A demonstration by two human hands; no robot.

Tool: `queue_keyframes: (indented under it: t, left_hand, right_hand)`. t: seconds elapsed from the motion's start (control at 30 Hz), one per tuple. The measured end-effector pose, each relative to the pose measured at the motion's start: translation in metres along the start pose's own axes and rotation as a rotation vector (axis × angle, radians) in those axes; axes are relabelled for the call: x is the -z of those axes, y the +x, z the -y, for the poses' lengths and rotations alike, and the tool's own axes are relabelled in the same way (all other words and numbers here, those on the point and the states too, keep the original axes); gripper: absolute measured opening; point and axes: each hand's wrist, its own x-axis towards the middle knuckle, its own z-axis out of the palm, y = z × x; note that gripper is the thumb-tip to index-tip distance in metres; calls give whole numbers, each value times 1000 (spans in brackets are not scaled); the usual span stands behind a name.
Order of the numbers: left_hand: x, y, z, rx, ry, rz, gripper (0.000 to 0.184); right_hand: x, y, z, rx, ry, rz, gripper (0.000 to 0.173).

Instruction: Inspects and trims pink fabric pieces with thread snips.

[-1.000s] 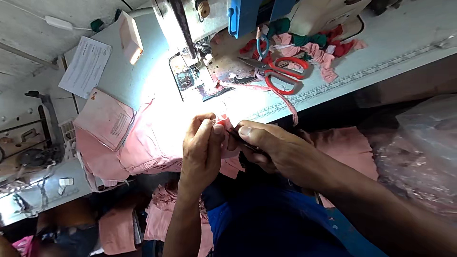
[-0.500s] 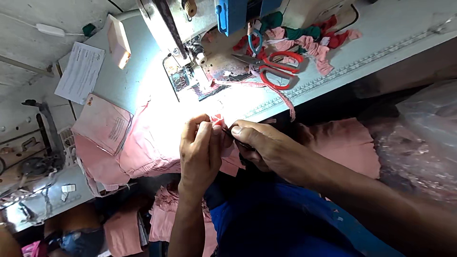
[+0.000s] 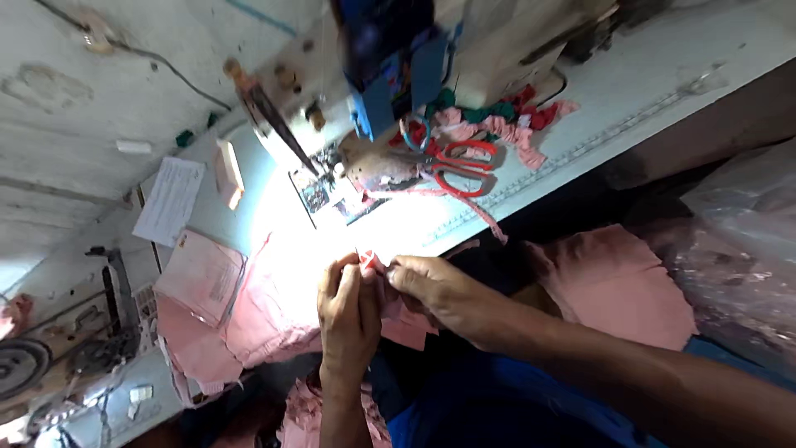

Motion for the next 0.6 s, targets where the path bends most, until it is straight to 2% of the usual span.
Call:
queue_keyframes:
  t: [0.1,0.17,0.27,0.33,0.37,0.47,0.6]
  left_hand:
    - [-2,2,0,13,-59,-3,35]
    - [-1,1,3,28,-99,-10,36]
    - [4,1,5,47,-100,-11,38]
    - [7,2,4,42,-111,15,37]
    - [8,2,4,34,-124,33,37]
    - [12,3,7,25,-166,68,37]
    - [14,3,6,57,-193,84,41]
  right_hand:
    - [2,6,-2,25,1,14,30]
    - [4,6,-9,104,-91,-4,32]
    - [7,2,-15,274,-302,-136,33]
    - [8,6,-16,339,-401,-220,43]
    - [9,9,-16,354,-431,-228,41]
    - [13,16,-12,396,-382,-144,29]
    - [11,20,-15,384,-274,-101,25]
